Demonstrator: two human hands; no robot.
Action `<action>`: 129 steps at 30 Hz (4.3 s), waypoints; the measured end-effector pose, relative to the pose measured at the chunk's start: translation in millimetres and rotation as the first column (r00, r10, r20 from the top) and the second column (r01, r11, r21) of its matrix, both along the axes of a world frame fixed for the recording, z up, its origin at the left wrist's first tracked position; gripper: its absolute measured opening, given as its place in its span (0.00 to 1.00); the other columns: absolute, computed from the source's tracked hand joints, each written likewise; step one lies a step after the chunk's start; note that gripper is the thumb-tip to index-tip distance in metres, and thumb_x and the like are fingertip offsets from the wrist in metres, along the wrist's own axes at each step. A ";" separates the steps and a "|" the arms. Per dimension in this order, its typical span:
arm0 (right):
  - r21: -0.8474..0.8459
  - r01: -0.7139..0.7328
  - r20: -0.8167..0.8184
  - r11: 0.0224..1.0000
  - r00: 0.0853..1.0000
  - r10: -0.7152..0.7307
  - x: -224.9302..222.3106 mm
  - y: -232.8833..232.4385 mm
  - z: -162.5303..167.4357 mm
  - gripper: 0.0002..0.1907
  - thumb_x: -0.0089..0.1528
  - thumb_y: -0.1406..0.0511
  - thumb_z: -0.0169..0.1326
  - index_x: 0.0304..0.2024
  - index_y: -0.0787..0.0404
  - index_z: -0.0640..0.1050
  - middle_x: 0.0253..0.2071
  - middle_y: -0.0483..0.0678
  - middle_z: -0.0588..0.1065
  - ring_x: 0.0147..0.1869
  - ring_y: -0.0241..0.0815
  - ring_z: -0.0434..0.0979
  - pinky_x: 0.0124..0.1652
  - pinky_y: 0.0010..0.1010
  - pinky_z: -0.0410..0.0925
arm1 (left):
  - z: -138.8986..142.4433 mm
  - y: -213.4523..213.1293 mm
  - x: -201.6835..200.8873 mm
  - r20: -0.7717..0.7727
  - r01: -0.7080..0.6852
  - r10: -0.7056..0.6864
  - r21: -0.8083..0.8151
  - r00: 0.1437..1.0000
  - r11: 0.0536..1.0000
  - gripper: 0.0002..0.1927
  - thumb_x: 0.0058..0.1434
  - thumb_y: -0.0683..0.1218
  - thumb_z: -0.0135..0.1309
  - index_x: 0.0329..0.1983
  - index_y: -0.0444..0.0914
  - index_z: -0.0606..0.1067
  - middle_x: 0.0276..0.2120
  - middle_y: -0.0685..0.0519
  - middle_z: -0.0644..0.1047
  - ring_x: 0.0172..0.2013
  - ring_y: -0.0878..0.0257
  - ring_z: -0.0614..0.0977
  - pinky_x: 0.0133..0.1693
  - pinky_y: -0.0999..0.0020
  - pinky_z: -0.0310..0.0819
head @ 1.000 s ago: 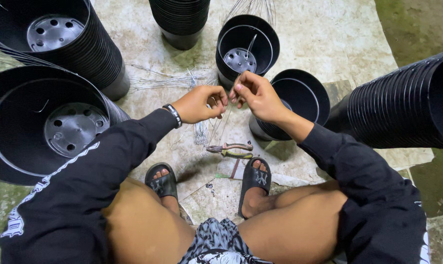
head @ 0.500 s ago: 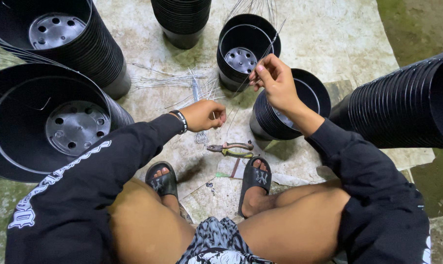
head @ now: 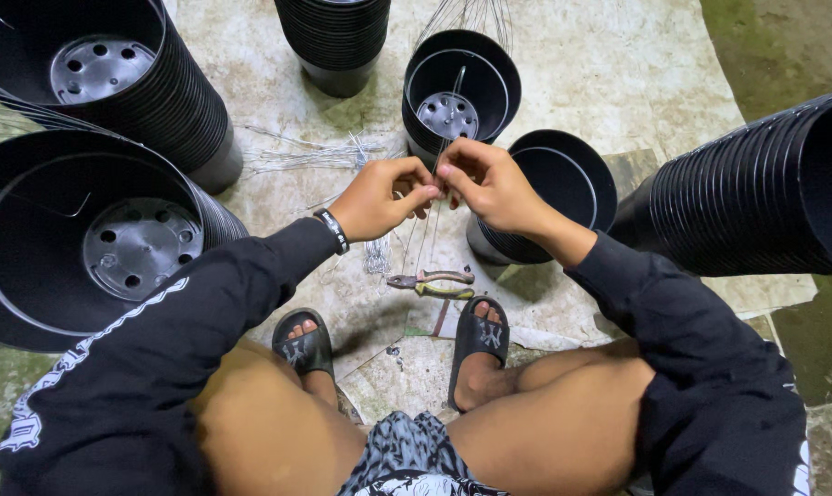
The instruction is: The person sits on the floor and uses pliers to cut metal wires, then threads the wires through holes in black plastic pots to create hanging loops. The person repeats this process for multiple pots.
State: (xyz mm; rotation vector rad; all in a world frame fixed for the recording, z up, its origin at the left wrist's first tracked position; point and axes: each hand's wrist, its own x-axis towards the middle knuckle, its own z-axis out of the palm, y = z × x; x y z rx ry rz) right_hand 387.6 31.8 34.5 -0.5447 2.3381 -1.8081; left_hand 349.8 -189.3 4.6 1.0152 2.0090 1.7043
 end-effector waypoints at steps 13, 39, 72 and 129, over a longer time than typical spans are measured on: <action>0.163 -0.042 0.096 0.986 0.995 0.026 9.0 2.5 17.8 0.08 0.70 0.66 0.52 0.40 0.66 0.76 0.28 0.43 0.76 0.30 0.29 0.72 0.31 0.22 0.68 | 12.9 -20.9 -6.8 -0.068 0.039 -0.049 -0.145 0.997 0.989 0.09 0.68 0.45 0.56 0.36 0.32 0.77 0.24 0.52 0.81 0.26 0.68 0.84 0.31 0.71 0.79; 0.219 -0.112 0.132 0.969 0.988 0.084 50.2 -7.2 55.9 0.07 0.67 0.66 0.56 0.37 0.65 0.78 0.25 0.41 0.76 0.28 0.27 0.72 0.29 0.21 0.66 | 48.5 -16.2 24.3 0.044 -0.033 0.025 0.189 0.999 0.981 0.07 0.68 0.40 0.57 0.45 0.31 0.77 0.36 0.52 0.81 0.37 0.68 0.84 0.38 0.72 0.82; 0.139 -0.206 0.039 0.969 0.978 0.203 70.7 -10.0 74.4 0.06 0.68 0.69 0.54 0.39 0.68 0.76 0.28 0.44 0.76 0.32 0.29 0.76 0.33 0.23 0.70 | 60.1 -22.3 38.7 -0.035 0.030 -0.022 0.252 0.999 0.967 0.06 0.67 0.38 0.58 0.46 0.31 0.77 0.46 0.50 0.79 0.48 0.66 0.83 0.48 0.71 0.82; 0.155 -0.010 0.039 0.988 0.999 0.004 38.7 -14.5 35.7 0.08 0.68 0.68 0.52 0.47 0.67 0.76 0.35 0.46 0.78 0.31 0.29 0.78 0.28 0.22 0.72 | 47.9 0.9 42.7 -0.188 -0.276 0.292 0.111 0.938 0.955 0.12 0.63 0.40 0.62 0.48 0.32 0.79 0.38 0.47 0.84 0.39 0.63 0.89 0.39 0.72 0.85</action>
